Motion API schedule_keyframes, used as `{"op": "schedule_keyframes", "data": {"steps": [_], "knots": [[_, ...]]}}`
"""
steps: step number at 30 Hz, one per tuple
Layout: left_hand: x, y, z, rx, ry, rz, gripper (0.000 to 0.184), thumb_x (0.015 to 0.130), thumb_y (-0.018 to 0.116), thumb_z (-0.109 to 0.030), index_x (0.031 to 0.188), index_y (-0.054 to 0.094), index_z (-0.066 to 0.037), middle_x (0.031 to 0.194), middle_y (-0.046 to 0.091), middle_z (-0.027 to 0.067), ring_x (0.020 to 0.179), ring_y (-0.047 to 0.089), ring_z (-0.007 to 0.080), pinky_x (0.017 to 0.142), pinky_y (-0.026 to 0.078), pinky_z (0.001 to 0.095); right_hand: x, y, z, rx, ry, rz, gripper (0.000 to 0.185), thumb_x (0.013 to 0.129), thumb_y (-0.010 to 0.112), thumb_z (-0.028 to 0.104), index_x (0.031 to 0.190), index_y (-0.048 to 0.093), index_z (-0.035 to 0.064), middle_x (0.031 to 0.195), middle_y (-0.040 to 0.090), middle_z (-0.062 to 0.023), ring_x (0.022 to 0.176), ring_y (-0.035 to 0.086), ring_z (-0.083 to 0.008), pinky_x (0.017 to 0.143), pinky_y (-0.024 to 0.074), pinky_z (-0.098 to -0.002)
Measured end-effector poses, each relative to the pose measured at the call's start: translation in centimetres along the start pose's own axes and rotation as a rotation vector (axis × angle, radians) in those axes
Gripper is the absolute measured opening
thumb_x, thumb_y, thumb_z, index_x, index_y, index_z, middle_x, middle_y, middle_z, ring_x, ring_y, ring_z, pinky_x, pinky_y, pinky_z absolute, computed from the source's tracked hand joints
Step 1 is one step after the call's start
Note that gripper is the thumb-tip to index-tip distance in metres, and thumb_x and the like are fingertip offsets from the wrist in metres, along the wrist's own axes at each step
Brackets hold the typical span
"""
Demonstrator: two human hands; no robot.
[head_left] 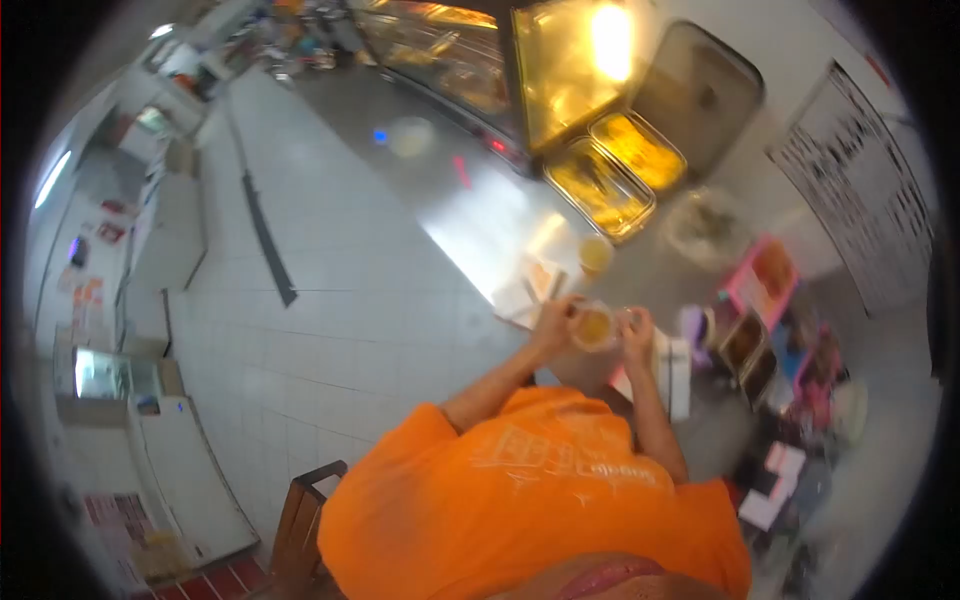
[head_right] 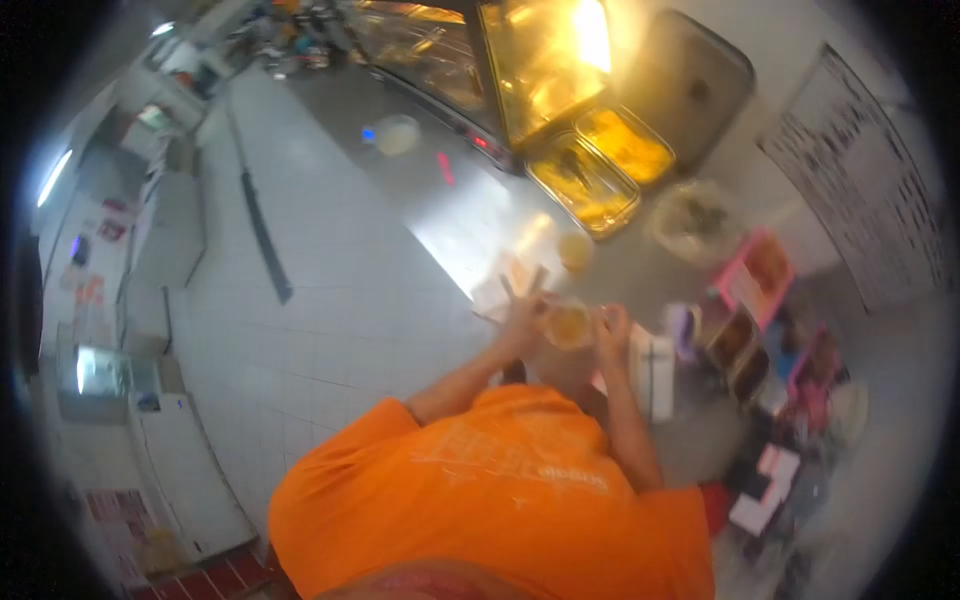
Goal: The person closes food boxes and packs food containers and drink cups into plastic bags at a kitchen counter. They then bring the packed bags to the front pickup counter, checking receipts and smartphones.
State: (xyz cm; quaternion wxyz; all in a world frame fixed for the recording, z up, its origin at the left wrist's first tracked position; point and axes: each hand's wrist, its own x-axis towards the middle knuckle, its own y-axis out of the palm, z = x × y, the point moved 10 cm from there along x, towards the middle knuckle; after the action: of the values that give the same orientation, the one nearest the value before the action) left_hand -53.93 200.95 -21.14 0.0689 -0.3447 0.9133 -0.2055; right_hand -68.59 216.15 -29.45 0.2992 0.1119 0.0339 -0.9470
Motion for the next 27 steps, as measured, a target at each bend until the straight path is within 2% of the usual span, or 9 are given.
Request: {"op": "schedule_keyframes", "data": {"steps": [3,7,9,13,14,17,18,21,27], "knots": [[1.2,0.1,-1.4,-0.619,-0.039,0.049,0.04,0.095,0.057,-0.004,0.134,0.05,-0.01,0.103,0.069,0.0105,0.089,0.068,0.0154,0.075,0.056,0.0283,-1.1,1.6,6.5,0.184,-0.063,0.006,0.027,0.092,0.066,0.01,0.114,0.052,0.0104,0.079,0.06,-0.0028,0.058,0.053,-0.0066,0.047,0.0407,-0.02],[-0.5,0.6,-5.8,-0.835,-0.114,0.257,0.053,0.099,0.051,-0.009,0.149,0.033,-0.015,0.125,0.06,0.0157,0.106,0.064,0.0199,0.085,0.056,0.0302,-2.5,3.4,12.6,-0.07,-0.194,0.151,0.033,0.091,0.066,0.007,0.121,0.054,0.0087,0.08,0.064,-0.0053,0.059,0.058,-0.0082,0.045,0.0432,-0.0209],[-1.5,0.7,-7.7,-0.853,-0.135,0.334,0.055,0.101,0.047,-0.01,0.152,0.028,-0.016,0.132,0.055,0.0166,0.113,0.06,0.0211,0.09,0.056,0.0315,-3.3,4.3,13.0,-0.136,-0.139,0.268,0.039,0.087,0.068,0.003,0.124,0.054,0.0074,0.094,0.068,-0.0114,0.072,0.065,-0.0121,0.054,0.0497,-0.0227],[-2.5,-1.3,-12.6,-0.392,0.269,0.32,0.063,0.099,0.052,-0.017,0.154,0.022,-0.018,0.13,0.057,0.0198,0.114,0.061,0.026,0.095,0.052,0.0364,-4.8,4.3,14.6,0.036,-0.082,0.234,0.037,0.084,0.07,-0.002,0.117,0.055,0.0051,0.091,0.07,-0.0102,0.084,0.068,-0.0161,0.067,0.0534,-0.0243],[-2.6,-1.4,-12.1,-0.456,0.027,0.377,0.061,0.095,0.059,-0.023,0.15,0.034,-0.015,0.129,0.054,0.021,0.117,0.058,0.0299,0.098,0.048,0.0402,-5.4,4.3,15.2,0.094,-0.065,0.234,0.036,0.084,0.07,-0.001,0.116,0.055,0.0045,0.09,0.07,-0.0097,0.085,0.069,-0.0165,0.067,0.0535,-0.024],[-2.2,-2.7,-12.4,0.206,0.437,0.233,0.051,0.094,0.062,-0.028,0.14,0.049,-0.011,0.126,0.05,0.0206,0.117,0.053,0.0326,0.099,0.043,0.043,-7.4,4.3,18.1,0.093,-0.05,0.328,0.029,0.086,0.062,-0.006,0.113,0.055,0.0039,0.091,0.071,-0.0109,0.088,0.068,-0.0173,0.079,0.0518,-0.0251],[-2.2,-2.6,-12.9,0.132,0.527,0.252,0.038,0.094,0.062,-0.031,0.125,0.062,-0.008,0.126,0.045,0.0193,0.116,0.048,0.0319,0.096,0.041,0.0444,-8.0,4.7,19.4,0.066,-0.094,0.409,0.028,0.087,0.061,-0.005,0.112,0.055,0.0041,0.092,0.071,-0.0112,0.089,0.068,-0.0169,0.079,0.0516,-0.0251],[-2.6,-2.3,-14.7,-0.147,0.658,0.207,0.03,0.096,0.06,-0.027,0.115,0.064,-0.004,0.118,0.052,0.0172,0.108,0.054,0.0299,0.092,0.043,0.0426,-8.1,4.0,21.2,0.004,-0.187,0.475,0.025,0.087,0.059,-0.003,0.11,0.053,0.0032,0.1,0.07,-0.0141,0.094,0.066,-0.017,0.08,0.0505,-0.0254],[-1.4,0.1,-18.0,-0.499,0.419,0.457,0.028,0.1,0.052,-0.021,0.114,0.064,0.0,0.079,0.063,0.0101,0.078,0.063,0.0198,0.076,0.049,0.0323,-7.8,1.1,25.6,0.371,-0.041,0.368,0.024,0.086,0.052,-0.005,0.11,0.05,-0.001,0.094,0.069,-0.0186,0.088,0.069,-0.0246,0.08,0.0561,-0.0355]]}}
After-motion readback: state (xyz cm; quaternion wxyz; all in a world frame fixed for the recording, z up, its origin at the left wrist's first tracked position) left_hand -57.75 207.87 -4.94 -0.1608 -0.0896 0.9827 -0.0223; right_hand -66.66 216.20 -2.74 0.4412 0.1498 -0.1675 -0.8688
